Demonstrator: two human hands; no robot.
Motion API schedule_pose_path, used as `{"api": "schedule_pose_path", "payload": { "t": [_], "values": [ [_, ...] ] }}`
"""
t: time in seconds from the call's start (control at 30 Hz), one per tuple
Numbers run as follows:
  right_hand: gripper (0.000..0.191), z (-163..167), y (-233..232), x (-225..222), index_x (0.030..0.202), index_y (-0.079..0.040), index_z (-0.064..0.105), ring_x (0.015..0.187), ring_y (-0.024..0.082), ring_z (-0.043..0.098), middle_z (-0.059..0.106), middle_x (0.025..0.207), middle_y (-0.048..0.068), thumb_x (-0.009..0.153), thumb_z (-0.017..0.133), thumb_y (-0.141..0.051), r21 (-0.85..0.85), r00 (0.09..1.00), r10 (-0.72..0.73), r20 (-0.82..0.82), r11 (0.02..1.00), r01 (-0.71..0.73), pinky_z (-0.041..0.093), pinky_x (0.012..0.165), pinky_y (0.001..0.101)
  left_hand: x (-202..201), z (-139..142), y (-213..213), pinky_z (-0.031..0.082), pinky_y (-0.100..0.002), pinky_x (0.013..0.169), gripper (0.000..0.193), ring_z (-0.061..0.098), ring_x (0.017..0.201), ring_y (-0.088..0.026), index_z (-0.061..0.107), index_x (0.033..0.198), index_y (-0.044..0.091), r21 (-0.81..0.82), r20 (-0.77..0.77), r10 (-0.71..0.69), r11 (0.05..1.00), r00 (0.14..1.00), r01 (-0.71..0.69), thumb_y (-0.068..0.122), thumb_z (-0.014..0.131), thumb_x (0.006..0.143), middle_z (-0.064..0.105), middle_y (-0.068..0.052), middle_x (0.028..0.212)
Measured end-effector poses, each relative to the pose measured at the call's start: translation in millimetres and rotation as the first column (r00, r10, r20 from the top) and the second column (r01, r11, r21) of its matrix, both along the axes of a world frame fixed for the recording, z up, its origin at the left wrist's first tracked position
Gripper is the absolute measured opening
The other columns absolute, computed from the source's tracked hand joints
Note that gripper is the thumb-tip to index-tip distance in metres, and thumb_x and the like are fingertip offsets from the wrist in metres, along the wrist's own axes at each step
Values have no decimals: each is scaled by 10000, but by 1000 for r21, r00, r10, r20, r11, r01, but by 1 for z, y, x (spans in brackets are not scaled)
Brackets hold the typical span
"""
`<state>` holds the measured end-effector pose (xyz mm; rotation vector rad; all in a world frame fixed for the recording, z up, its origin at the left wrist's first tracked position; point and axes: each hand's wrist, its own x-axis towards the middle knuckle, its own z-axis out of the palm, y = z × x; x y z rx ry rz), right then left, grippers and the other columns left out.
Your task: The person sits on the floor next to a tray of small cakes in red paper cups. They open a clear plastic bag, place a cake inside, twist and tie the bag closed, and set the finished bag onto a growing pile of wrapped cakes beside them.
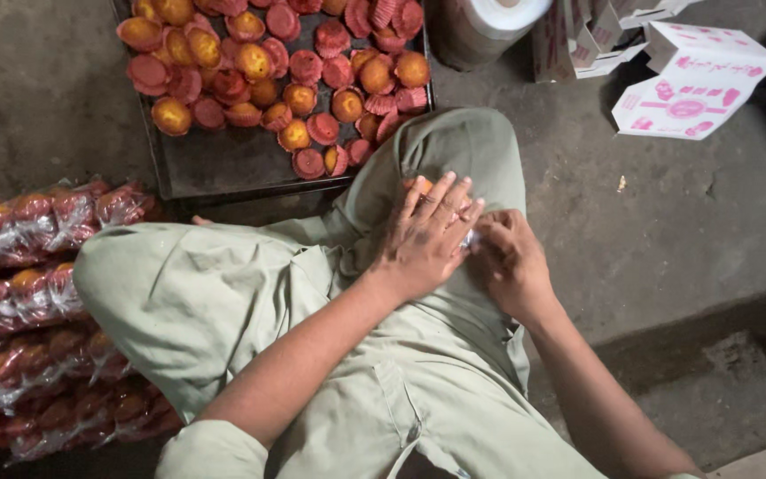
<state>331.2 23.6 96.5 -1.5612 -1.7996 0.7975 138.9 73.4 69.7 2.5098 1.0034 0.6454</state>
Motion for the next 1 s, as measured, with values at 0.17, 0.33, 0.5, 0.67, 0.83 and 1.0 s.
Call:
{"api": "schedule_pose_path", "payload": {
  "t": [0.17,0.33,0.5,0.67,0.83,1.0],
  "values": [
    [567,25,6,1,1315,-27,637,1256,211,513,490,1282,66,781,633,165,-401,875,92,-475,863,-309,415,1054,299,-11,6,5,231,-582,1271,717,385,1489,-361,494,1522,88,-32,155,-150,987,976,157,346,750,904,423,-183,1558],
    [388,45,24,3,1263,-14,672,1166,169,591,679,1216,49,896,594,86,-688,761,-234,-605,635,-351,455,999,299,-21,28,-3,288,-548,1264,527,492,1431,-308,664,1381,218,-193,330,32,981,944,34,211,759,862,583,-99,1465],
    [350,58,28,-20,1199,-13,686,1175,159,585,658,1213,48,867,628,84,-590,634,-184,-751,618,-520,442,988,312,-55,53,-18,318,-520,1211,242,523,1374,-316,781,1077,205,-343,488,135,938,863,47,131,746,849,663,-30,1359],
    [253,71,39,-72,1125,-21,707,1230,165,533,567,1313,79,886,723,61,-244,735,400,-547,764,-597,435,1028,312,-131,58,-50,355,-434,1197,42,435,1441,-325,707,910,38,-538,705,285,811,649,229,22,681,882,572,-93,1468],
    [340,62,50,-141,1135,-109,667,1119,141,620,514,1362,64,827,806,-145,-292,680,217,-700,782,-550,561,874,285,-221,76,-111,469,-332,1111,125,621,1193,-188,678,974,-6,-757,653,689,605,315,247,48,586,1039,584,-100,1453],
    [275,9,56,-177,1166,-32,644,1100,368,600,585,1268,180,909,676,-125,8,789,521,325,833,-554,499,902,434,-354,115,-208,551,-327,991,233,672,1069,-190,680,1152,-23,-777,546,835,473,-70,-415,104,495,1090,706,-160,1208]
  ]
}}
